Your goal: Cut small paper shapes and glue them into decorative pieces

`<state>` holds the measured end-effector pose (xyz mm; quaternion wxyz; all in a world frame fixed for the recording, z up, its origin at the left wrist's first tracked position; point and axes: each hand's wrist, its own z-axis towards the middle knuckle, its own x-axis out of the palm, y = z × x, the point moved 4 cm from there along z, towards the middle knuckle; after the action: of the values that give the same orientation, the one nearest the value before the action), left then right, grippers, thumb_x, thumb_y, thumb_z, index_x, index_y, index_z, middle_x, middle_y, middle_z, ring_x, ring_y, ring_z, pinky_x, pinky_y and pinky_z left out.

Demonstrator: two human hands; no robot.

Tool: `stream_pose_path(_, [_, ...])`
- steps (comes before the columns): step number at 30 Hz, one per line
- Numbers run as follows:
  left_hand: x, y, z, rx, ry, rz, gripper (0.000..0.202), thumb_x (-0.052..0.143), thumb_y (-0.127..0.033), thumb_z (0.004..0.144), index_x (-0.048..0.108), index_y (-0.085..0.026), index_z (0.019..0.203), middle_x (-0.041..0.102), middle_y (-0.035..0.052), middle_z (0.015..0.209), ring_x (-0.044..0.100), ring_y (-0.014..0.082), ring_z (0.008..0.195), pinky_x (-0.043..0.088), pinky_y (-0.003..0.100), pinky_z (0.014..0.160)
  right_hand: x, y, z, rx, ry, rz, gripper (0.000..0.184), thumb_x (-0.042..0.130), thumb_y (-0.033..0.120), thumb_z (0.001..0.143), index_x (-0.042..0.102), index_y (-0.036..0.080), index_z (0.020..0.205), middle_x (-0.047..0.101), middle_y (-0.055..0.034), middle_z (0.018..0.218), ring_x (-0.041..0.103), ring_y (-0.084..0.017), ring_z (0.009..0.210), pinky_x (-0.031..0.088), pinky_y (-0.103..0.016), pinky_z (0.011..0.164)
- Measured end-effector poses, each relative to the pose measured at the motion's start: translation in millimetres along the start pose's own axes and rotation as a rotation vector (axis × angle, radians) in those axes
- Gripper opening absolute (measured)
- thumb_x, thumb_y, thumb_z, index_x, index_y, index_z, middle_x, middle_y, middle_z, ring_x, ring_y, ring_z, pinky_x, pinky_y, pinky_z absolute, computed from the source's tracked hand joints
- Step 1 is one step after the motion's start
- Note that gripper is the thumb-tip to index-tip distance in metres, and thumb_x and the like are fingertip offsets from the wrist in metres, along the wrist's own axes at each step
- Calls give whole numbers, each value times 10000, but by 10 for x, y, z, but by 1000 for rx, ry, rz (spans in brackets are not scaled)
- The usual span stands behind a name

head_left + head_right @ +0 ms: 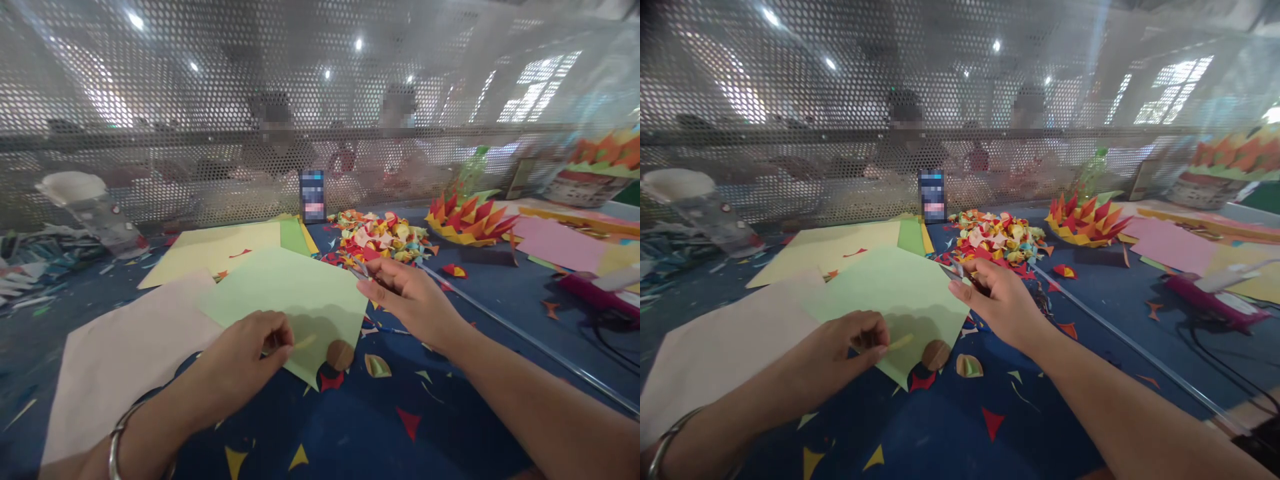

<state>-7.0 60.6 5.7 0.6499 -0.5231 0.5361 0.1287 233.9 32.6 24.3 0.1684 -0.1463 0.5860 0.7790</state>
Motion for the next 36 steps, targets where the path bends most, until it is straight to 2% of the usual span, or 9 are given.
stream_pose_path(4, [-34,44,13,-81,-25,-44,165,498,-363,869,600,-240,825,613,-31,699,545,166,664,379,275,603,-51,6,5,6,-30,2,285,606,462,895,578,193,986,293,76,623,267,-81,536,214,-238,475])
stream_pose_path(10, [-19,114,24,-87,-54,-101,196,513,-393,871,612,-259,975,660,-25,782,574,166,693,392,268,622,-109,-17,15,41,-54,39,313,615,479,881,588,190,997,357,68,631,295,-83,542,241,-232,476])
stream_pose_path(14, [-11,117,45,-88,-47,-211,234,531,-414,864,613,-241,998,650,-11,778,572,167,701,396,257,607,-85,-38,16,68,13,-31,322,617,476,873,585,204,1041,455,45,674,388,-105,586,314,-244,529])
stream_pose_path(20, [-37,44,41,-37,-49,-252,204,531,-387,864,641,-216,884,642,-7,748,575,166,706,403,259,619,-25,-14,-14,34,110,-170,360,629,386,865,563,220,1177,517,17,725,489,-151,670,410,-283,621])
stream_pose_path(23, [-58,29,32,-37,-80,-221,202,520,-385,871,650,-229,872,665,-8,762,592,175,727,418,277,652,-65,23,-18,3,40,-221,364,632,386,864,562,228,1184,530,13,725,502,-156,659,419,-286,607])
stream_pose_path(27, [-84,42,42,-45,-166,-194,202,522,-391,881,641,-243,949,686,-1,825,608,179,760,436,295,685,-200,100,-9,-74,-165,-216,335,624,398,877,572,218,1154,532,18,710,487,-138,621,405,-266,564])
stream_pose_path(30, [-78,65,53,-49,-167,-223,205,523,-386,887,626,-238,985,683,6,845,624,183,786,455,301,698,-279,134,-8,-130,-263,-173,299,614,383,894,577,216,1139,526,25,700,473,-120,609,390,-249,545])
stream_pose_path(33, [-84,107,56,-57,-189,-281,215,537,-382,883,606,-232,1020,683,15,876,647,190,833,482,317,746,-288,118,-5,-100,-252,-122,307,617,396,897,580,221,1147,518,33,670,459,-102,558,382,-238,501])
stream_pose_path(36, [-84,142,67,-48,-207,-354,233,575,-381,861,594,-218,1026,685,26,896,658,197,866,503,334,789,-232,72,-1,29,-150,55,377,612,443,893,554,210,1184,563,18,692,481,-96,506,386,-222,418])
